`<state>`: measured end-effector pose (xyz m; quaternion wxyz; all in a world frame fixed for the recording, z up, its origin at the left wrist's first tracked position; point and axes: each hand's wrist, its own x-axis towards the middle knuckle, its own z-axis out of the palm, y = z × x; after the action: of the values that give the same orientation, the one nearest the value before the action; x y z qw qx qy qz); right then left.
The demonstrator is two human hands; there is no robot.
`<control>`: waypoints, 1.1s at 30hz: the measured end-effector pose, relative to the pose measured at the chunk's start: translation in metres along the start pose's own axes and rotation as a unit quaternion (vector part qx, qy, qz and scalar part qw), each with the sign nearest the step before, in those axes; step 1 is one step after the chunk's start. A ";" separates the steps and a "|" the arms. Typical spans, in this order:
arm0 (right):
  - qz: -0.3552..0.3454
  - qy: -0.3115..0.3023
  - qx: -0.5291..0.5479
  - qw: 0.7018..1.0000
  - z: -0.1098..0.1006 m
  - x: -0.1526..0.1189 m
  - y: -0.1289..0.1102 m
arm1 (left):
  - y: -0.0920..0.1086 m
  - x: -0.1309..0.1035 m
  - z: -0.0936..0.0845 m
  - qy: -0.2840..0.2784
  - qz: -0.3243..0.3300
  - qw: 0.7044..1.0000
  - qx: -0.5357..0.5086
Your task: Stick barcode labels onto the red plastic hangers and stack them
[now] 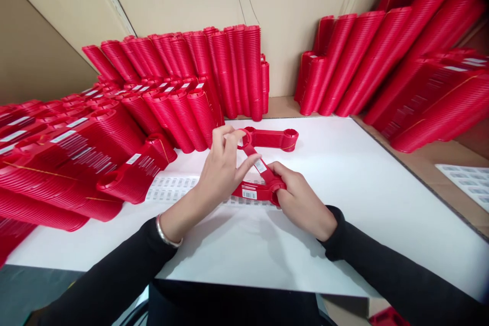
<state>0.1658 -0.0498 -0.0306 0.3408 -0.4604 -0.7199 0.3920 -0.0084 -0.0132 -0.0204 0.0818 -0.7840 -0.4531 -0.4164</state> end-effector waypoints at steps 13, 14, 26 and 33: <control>-0.007 0.014 -0.020 1.000 -0.010 0.002 0.003 | -0.004 -0.004 -0.002 0.057 -0.089 0.967 -0.230; -0.007 0.017 -0.024 1.000 -0.011 0.002 0.003 | -0.004 -0.005 -0.002 0.064 -0.081 0.970 -0.219; 0.065 0.001 -0.104 0.992 -0.018 0.003 0.011 | 0.006 -0.003 0.007 -0.203 0.054 0.978 0.013; 0.063 -0.009 -0.101 0.993 -0.016 0.000 0.014 | 0.010 0.004 0.003 -0.371 0.047 0.925 -0.073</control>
<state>0.1845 -0.0419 -0.0358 0.2604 -0.5333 -0.7286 0.3421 0.0015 -0.0147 -0.0165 -0.1300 -0.9065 -0.3821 -0.1236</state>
